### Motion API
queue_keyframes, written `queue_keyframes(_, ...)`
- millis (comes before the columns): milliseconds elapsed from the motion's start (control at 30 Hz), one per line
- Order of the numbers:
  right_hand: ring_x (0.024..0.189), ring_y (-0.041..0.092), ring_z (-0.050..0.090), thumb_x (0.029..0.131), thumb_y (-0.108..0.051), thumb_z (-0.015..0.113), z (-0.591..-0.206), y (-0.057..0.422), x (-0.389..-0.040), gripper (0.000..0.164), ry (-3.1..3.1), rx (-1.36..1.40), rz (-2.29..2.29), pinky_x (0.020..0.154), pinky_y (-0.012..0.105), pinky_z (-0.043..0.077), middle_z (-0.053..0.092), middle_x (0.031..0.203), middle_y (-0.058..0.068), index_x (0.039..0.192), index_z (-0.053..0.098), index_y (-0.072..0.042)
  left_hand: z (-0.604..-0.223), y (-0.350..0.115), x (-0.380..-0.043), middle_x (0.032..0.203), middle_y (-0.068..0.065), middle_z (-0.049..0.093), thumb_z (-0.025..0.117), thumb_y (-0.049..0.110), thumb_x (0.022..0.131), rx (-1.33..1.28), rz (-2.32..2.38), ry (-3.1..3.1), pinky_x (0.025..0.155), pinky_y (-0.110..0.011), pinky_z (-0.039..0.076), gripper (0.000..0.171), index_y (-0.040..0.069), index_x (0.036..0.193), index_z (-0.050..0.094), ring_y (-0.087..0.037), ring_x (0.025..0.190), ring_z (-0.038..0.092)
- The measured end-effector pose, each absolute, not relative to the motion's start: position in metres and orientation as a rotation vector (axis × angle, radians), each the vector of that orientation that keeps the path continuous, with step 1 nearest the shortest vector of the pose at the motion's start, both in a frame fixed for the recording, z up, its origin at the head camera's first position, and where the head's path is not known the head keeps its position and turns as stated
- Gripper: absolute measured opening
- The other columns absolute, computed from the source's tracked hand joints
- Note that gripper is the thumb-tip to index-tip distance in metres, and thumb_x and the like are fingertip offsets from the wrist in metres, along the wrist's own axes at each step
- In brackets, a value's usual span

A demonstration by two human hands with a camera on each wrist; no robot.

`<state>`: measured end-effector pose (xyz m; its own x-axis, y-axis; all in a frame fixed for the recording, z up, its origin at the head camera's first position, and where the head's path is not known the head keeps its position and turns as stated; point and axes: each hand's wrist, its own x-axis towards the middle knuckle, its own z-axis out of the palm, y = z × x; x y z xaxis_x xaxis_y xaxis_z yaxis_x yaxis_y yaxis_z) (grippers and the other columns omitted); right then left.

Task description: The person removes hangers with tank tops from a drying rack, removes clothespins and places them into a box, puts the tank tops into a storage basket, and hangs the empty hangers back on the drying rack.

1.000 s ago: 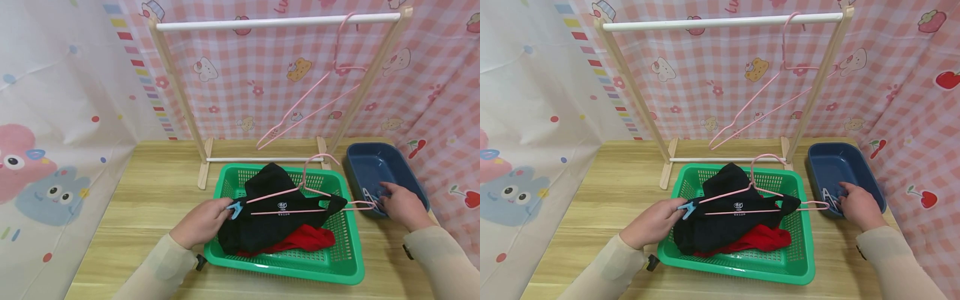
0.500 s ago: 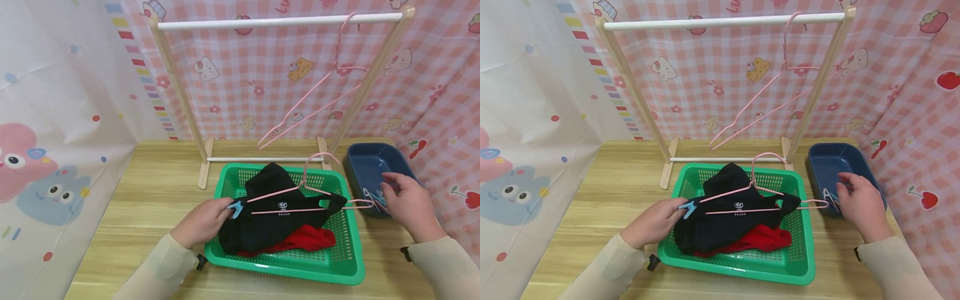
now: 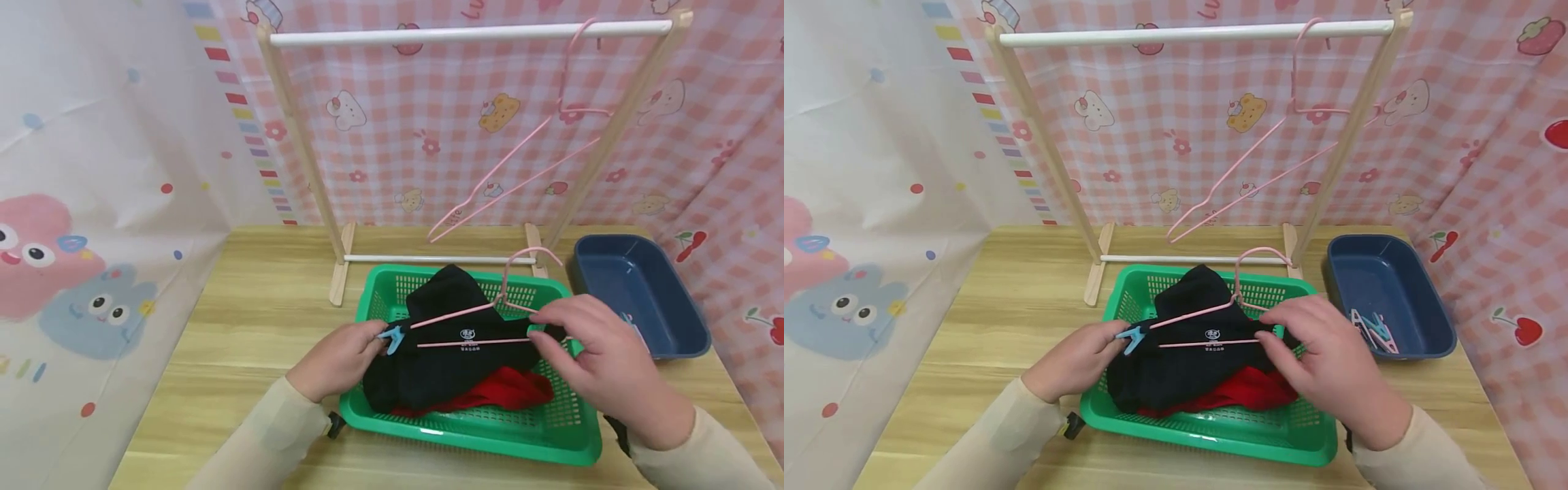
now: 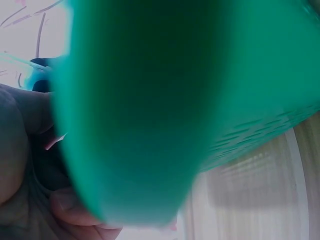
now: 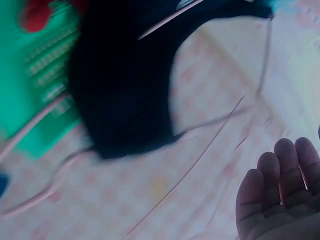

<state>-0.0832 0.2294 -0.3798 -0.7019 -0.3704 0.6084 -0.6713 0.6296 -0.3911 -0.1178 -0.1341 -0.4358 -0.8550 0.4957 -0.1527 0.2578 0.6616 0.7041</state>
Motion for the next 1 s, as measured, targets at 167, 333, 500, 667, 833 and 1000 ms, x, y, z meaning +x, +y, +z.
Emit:
queue_keyframes(167,0.107,0.021,0.066,0.103,-0.05,0.062,-0.377,0.188,-0.09,0.043,-2.387,1.079,0.748,0.092,0.034,0.052,0.074,0.118,0.001,0.125,0.074,-0.014,-0.434,-0.134,-0.118,0.082,0.003,0.057,0.051,0.023,0.112,0.576,1.003,2.543,0.069,-0.032,0.048,0.018,0.02,0.098,0.061,-0.014,0.072,0.054)
queue_keyframes(333,0.114,0.022,0.065,0.089,-0.03,0.086,-0.376,0.15,-0.1,0.052,-2.455,1.297,0.614,0.096,0.043,0.055,0.07,0.126,0.002,0.135,0.07,-0.013,-0.434,-0.133,-0.119,0.084,0.003,0.059,0.05,0.022,0.112,0.582,0.995,2.55,0.07,-0.032,0.049,0.018,0.02,0.099,0.062,-0.015,0.074,0.056)
queue_keyframes(500,0.12,0.022,0.063,0.088,-0.033,0.087,-0.372,0.115,-0.112,0.058,-2.508,1.416,0.466,0.104,0.039,0.052,0.07,0.129,0.0,0.139,0.067,-0.015,-0.438,-0.133,-0.118,0.089,0.005,0.062,0.05,0.021,0.112,0.612,0.97,2.59,0.079,-0.034,0.052,0.016,0.018,0.113,0.066,-0.014,0.081,0.059)
queue_keyframes(667,0.118,0.022,0.064,0.087,-0.035,0.088,-0.374,0.092,-0.119,0.059,-2.54,1.475,0.328,0.106,0.037,0.051,0.071,0.127,-0.003,0.139,0.065,-0.018,-0.44,-0.132,-0.116,0.107,0.003,0.071,0.048,0.024,0.113,0.6,0.975,2.621,0.094,-0.042,0.055,0.026,0.017,0.132,0.064,-0.014,0.097,0.066)
queue_keyframes(833,0.111,0.019,0.066,0.089,-0.03,0.086,-0.379,0.081,-0.122,0.052,-2.558,1.502,0.243,0.105,0.037,0.052,0.074,0.12,-0.005,0.136,0.068,-0.017,-0.44,-0.132,-0.115,0.131,0.0,0.072,0.046,0.028,0.114,0.545,1.008,2.623,0.107,-0.047,0.053,0.031,0.019,0.134,0.067,-0.017,0.117,0.068)
queue_keyframes(1000,0.104,0.016,0.068,0.09,-0.026,0.085,-0.383,0.077,-0.123,0.043,-2.579,1.475,0.201,0.1,0.035,0.053,0.076,0.111,-0.008,0.129,0.071,-0.018,-0.442,-0.132,-0.115,0.126,0.003,0.073,0.047,0.025,0.113,0.546,1.016,2.637,0.105,-0.046,0.054,0.027,0.021,0.128,0.069,-0.015,0.113,0.068)
